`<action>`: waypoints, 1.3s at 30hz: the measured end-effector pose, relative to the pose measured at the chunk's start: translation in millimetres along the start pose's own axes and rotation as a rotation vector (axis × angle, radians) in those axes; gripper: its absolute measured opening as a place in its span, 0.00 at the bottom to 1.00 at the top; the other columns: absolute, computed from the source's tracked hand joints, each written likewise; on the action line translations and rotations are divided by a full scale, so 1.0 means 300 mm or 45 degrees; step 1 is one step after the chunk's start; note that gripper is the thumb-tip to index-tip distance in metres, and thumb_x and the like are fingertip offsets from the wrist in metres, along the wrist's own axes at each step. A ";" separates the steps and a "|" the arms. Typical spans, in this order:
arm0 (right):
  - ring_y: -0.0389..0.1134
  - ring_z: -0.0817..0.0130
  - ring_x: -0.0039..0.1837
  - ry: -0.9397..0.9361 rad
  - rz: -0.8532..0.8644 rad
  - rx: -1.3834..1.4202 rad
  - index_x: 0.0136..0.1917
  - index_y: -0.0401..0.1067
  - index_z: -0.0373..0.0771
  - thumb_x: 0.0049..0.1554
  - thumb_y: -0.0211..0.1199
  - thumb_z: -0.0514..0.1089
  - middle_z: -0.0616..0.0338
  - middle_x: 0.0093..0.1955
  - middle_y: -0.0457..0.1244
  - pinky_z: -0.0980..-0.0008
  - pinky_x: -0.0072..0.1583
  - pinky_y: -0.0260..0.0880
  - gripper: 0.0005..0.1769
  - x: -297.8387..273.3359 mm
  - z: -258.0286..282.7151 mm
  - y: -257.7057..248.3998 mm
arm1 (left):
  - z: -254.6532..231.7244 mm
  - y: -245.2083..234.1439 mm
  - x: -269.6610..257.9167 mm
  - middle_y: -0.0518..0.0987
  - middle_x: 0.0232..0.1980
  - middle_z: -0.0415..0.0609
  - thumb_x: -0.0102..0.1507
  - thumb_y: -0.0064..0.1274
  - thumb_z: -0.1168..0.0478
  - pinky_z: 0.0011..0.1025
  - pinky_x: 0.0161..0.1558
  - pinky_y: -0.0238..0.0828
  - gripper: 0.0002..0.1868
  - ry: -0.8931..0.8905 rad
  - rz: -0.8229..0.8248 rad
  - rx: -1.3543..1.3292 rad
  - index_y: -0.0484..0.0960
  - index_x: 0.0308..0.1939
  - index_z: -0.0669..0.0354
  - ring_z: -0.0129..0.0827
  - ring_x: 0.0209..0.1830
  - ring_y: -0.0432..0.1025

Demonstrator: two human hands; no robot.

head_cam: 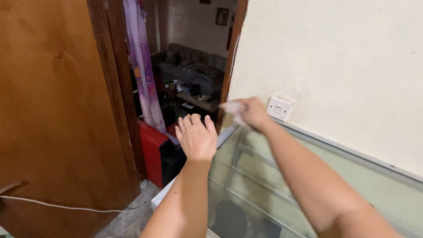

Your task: The person moves a helmet and a package of photo paper from a glass table to a nearby bed. They then spray a cleaning solution onto the glass surface and wipe it thoroughly with a cloth.

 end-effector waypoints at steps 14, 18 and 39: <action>0.74 0.49 0.53 0.287 0.275 0.139 0.62 0.74 0.41 0.56 0.61 0.47 0.40 0.51 0.73 0.53 0.55 0.74 0.21 -0.074 0.055 -0.002 | -0.006 -0.013 0.006 0.74 0.61 0.65 0.69 0.46 0.50 0.60 0.69 0.51 0.20 0.019 -0.111 -0.029 0.79 0.49 0.66 0.66 0.68 0.63; 0.72 0.46 0.54 0.432 -0.157 -0.449 0.56 0.80 0.40 0.49 0.69 0.42 0.36 0.55 0.69 0.55 0.57 0.75 0.20 -0.071 0.034 -0.229 | -0.003 -0.014 0.004 0.75 0.61 0.64 0.69 0.46 0.50 0.60 0.70 0.51 0.20 0.017 -0.105 -0.068 0.80 0.50 0.65 0.66 0.69 0.62; 0.67 0.45 0.63 0.535 0.302 -0.851 0.66 0.75 0.59 0.53 0.70 0.51 0.40 0.70 0.56 0.56 0.66 0.69 0.26 -0.364 -0.025 -0.154 | 0.000 0.018 0.005 0.75 0.57 0.62 0.66 0.48 0.54 0.60 0.69 0.52 0.16 0.033 -0.054 -0.054 0.80 0.46 0.63 0.63 0.67 0.63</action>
Point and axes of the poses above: each hand's wrist, its own x-axis towards the middle knuckle, its own y-axis out of the palm, z = x × y, the point moved 7 cm from there along x, towards the middle knuckle
